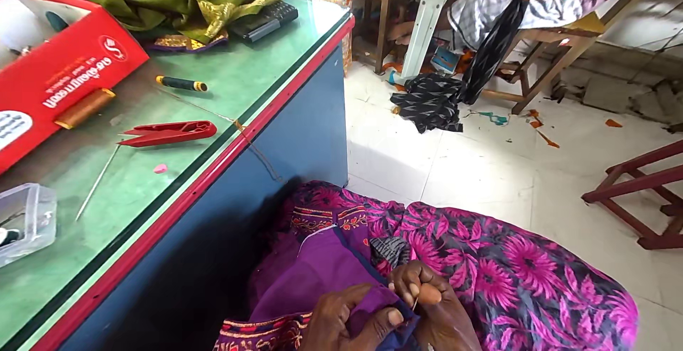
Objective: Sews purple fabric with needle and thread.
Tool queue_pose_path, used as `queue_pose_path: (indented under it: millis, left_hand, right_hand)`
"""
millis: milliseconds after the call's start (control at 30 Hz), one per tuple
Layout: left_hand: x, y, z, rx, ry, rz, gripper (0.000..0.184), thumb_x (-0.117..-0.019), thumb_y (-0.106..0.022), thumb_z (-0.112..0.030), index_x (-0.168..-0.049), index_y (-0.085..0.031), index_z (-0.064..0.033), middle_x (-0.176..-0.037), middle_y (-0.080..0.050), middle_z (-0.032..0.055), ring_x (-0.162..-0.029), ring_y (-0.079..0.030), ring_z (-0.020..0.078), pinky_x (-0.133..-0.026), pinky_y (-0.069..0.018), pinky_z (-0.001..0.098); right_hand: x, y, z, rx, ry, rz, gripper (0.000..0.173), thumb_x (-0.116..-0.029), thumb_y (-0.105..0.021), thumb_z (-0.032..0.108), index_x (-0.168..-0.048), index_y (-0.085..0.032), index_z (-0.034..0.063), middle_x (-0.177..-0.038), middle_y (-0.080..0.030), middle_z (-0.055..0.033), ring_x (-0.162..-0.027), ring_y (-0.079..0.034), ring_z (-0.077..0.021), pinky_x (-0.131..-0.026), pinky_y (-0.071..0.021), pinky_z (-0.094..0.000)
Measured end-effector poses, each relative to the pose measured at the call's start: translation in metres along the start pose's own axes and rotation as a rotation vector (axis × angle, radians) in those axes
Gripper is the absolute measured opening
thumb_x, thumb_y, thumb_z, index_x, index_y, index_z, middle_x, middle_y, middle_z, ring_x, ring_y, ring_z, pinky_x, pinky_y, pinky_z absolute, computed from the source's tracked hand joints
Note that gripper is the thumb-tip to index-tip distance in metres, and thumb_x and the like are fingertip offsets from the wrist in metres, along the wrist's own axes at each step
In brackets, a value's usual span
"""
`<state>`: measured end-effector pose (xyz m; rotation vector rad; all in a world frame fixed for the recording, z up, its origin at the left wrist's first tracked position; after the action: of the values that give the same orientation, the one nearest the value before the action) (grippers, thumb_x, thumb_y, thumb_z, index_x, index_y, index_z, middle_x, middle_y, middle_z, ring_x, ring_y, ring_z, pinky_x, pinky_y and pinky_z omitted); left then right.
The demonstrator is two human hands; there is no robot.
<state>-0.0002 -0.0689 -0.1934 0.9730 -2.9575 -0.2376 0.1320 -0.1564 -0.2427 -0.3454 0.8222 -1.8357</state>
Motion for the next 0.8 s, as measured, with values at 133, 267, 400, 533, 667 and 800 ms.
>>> queue_pose_path:
  millis: [133,267,400,533,667,800]
  left_hand:
    - [0.0029,-0.0008,-0.0004,0.062,0.044,-0.024,0.019,-0.0964,-0.066,-0.015,-0.094,-0.072,0.003,-0.085,-0.072,-0.0045,-0.081,-0.062,-0.0102,-0.076,-0.0521,0.0123]
    - [0.0031,-0.0027,0.0013,0.108,0.045,-0.038,0.016,-0.0961,-0.065,-0.012,-0.096,-0.071,0.0031,-0.088,-0.072,-0.0058,-0.084,-0.064,-0.0093,-0.079,-0.0541,0.0137]
    - [0.0023,-0.0037,0.0013,0.105,0.036,-0.041,0.015,-0.0959,-0.065,-0.012,-0.095,-0.071,0.0025,-0.086,-0.072,-0.0061,-0.083,-0.064,-0.0099,-0.078,-0.0534,0.0131]
    - [0.0009,-0.0038,0.001,0.155,0.068,-0.035,0.012,-0.0955,-0.065,-0.011,-0.095,-0.072,-0.0007,-0.085,-0.071,-0.01,-0.081,-0.064,-0.0103,-0.077,-0.0536,0.0132]
    - [0.0009,-0.0034,0.0016,0.157,0.077,-0.021,0.012,-0.0955,-0.065,-0.013,-0.093,-0.071,-0.002,-0.083,-0.07,-0.0108,-0.079,-0.063,-0.0106,-0.074,-0.0527,0.013]
    - [0.0027,-0.0039,0.0032,0.188,0.057,-0.021,0.013,-0.0959,-0.065,-0.012,-0.095,-0.071,0.0001,-0.086,-0.071,-0.009,-0.083,-0.064,-0.0098,-0.077,-0.0535,0.0135]
  right_hand:
    - [0.0005,-0.0009,0.0001,-0.028,-0.023,0.04,0.02,-0.0991,-0.063,0.037,-0.098,-0.072,0.019,-0.091,-0.067,0.0138,-0.092,-0.062,0.0049,-0.085,-0.0489,-0.0136]
    - [0.0002,-0.0003,-0.0017,-0.037,-0.004,0.063,0.017,-0.0976,-0.066,0.035,-0.1,-0.072,0.0199,-0.094,-0.067,0.0143,-0.095,-0.062,0.0047,-0.088,-0.0486,-0.0147]
    - [-0.0001,-0.0035,-0.0038,-0.054,0.026,0.032,0.015,-0.0982,-0.065,0.033,-0.1,-0.073,0.0206,-0.091,-0.068,0.0154,-0.093,-0.062,0.0059,-0.089,-0.0482,-0.0141]
    - [-0.0003,-0.0077,-0.004,-0.139,0.015,-0.057,0.012,-0.0964,-0.068,0.03,-0.096,-0.073,0.0196,-0.087,-0.068,0.0137,-0.087,-0.064,0.0051,-0.084,-0.05,-0.0129]
    - [-0.001,-0.0063,-0.0042,-0.166,0.025,-0.088,0.011,-0.096,-0.069,0.028,-0.096,-0.074,0.0184,-0.086,-0.069,0.0125,-0.087,-0.065,0.0043,-0.085,-0.0504,-0.0136]
    - [0.0001,-0.0036,0.0001,-0.169,-0.022,-0.024,0.014,-0.0958,-0.069,0.031,-0.099,-0.073,0.0181,-0.089,-0.07,0.011,-0.092,-0.065,0.0013,-0.09,-0.0505,-0.0174]
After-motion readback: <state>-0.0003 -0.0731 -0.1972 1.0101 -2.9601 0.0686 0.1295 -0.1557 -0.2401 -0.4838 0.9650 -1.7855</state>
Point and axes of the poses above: each hand's wrist, its own x-axis away from the middle knuckle, its own y-axis out of the back of the hand, z = x × y, the point moved 1 cm from there along -x, towards the middle knuckle
